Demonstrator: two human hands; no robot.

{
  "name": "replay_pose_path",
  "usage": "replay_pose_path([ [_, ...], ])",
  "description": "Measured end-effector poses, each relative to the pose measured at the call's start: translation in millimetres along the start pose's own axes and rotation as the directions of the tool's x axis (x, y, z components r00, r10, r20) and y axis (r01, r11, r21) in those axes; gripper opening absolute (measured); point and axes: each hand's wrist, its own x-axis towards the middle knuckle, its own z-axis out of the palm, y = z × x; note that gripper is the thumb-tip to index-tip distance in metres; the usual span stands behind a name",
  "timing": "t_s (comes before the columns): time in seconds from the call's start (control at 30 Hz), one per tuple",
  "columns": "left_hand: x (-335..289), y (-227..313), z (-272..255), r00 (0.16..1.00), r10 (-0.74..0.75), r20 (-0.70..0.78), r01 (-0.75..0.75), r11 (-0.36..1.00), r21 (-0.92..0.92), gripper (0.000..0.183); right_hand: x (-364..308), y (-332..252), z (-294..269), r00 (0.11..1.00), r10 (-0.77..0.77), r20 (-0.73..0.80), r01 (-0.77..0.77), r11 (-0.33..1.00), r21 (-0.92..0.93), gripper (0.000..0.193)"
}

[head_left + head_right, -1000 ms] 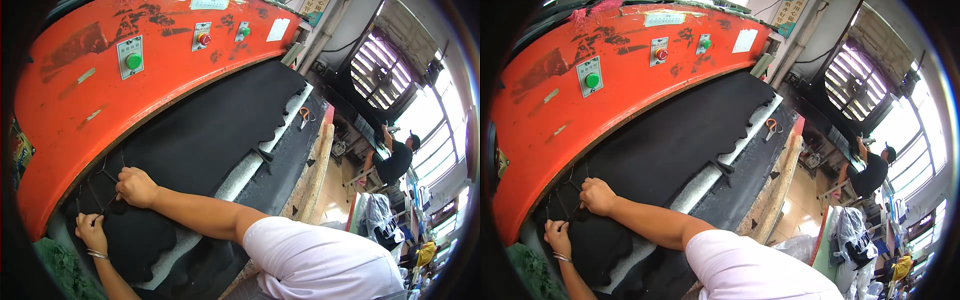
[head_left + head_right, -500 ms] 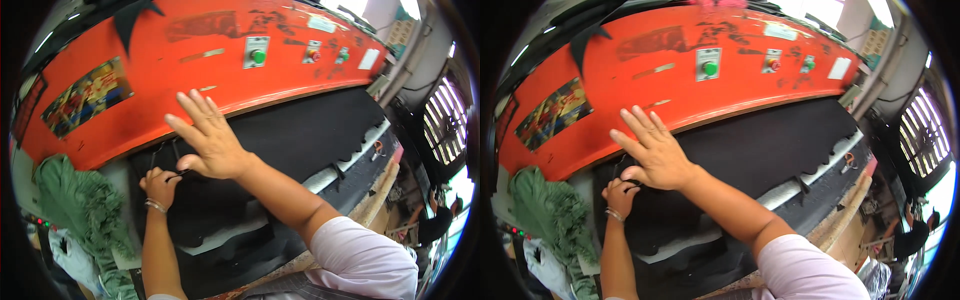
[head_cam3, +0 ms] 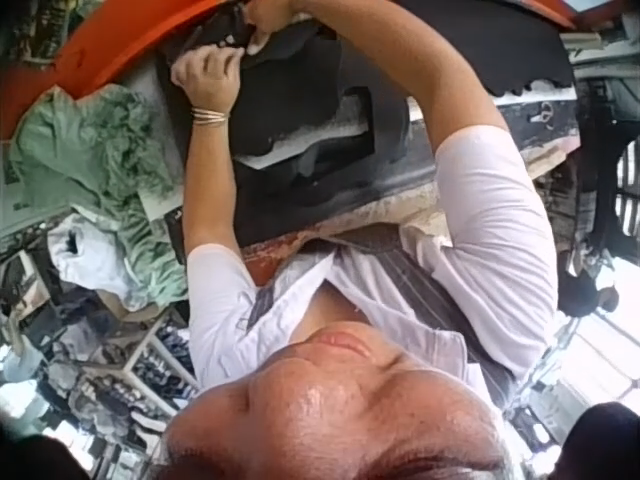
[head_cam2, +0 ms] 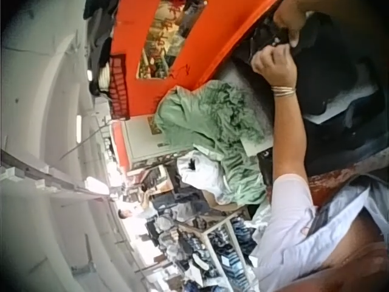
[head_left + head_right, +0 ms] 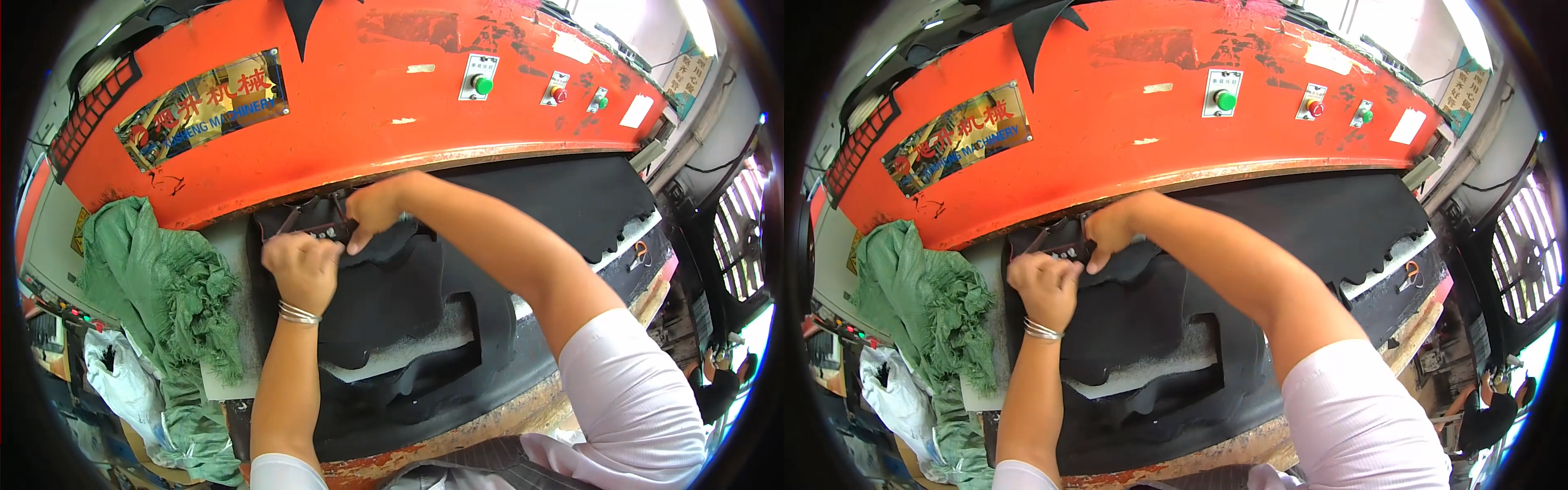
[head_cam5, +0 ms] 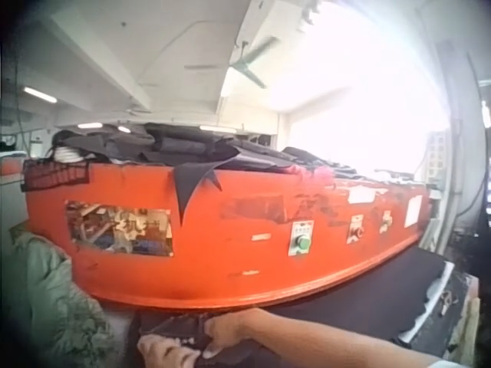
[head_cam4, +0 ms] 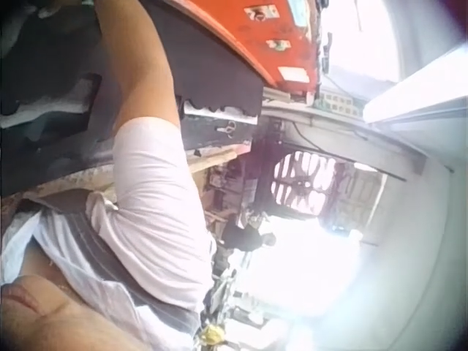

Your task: Cutting shoe components from a sheet of material using a hydraulic clicker press and metal dies.

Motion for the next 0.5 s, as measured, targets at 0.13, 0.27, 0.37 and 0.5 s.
replay_pose_path([
  [0.13, -9.3, 11.4, -1.8, 0.866, 0.357, 0.351, -0.221, 0.901, -0.372, 0.022, -7.3, -23.3, -27.9, 0.999, 0.001, 0.042, -0.005, 0.995, 0.097, 0.051],
  [0.27, -16.5, 9.7, 4.9, 0.798, -0.052, 0.600, 0.204, 0.961, -0.188, 0.044, -39.8, -46.8, -53.1, 0.996, -0.010, -0.092, 0.021, 0.992, 0.124, 0.048],
  [0.37, -18.6, 0.6, 14.2, 0.743, -0.033, 0.668, 0.083, 0.996, -0.043, 0.045, -94.1, -56.3, -52.6, 0.958, -0.025, -0.286, 0.090, 0.972, 0.216, 0.046],
  [0.5, -21.9, -6.2, 16.3, 0.759, -0.032, 0.651, 0.119, 0.989, -0.089, 0.049, -174.5, -65.8, -12.6, 0.667, 0.065, -0.743, 0.512, 0.684, 0.519, 0.042],
])
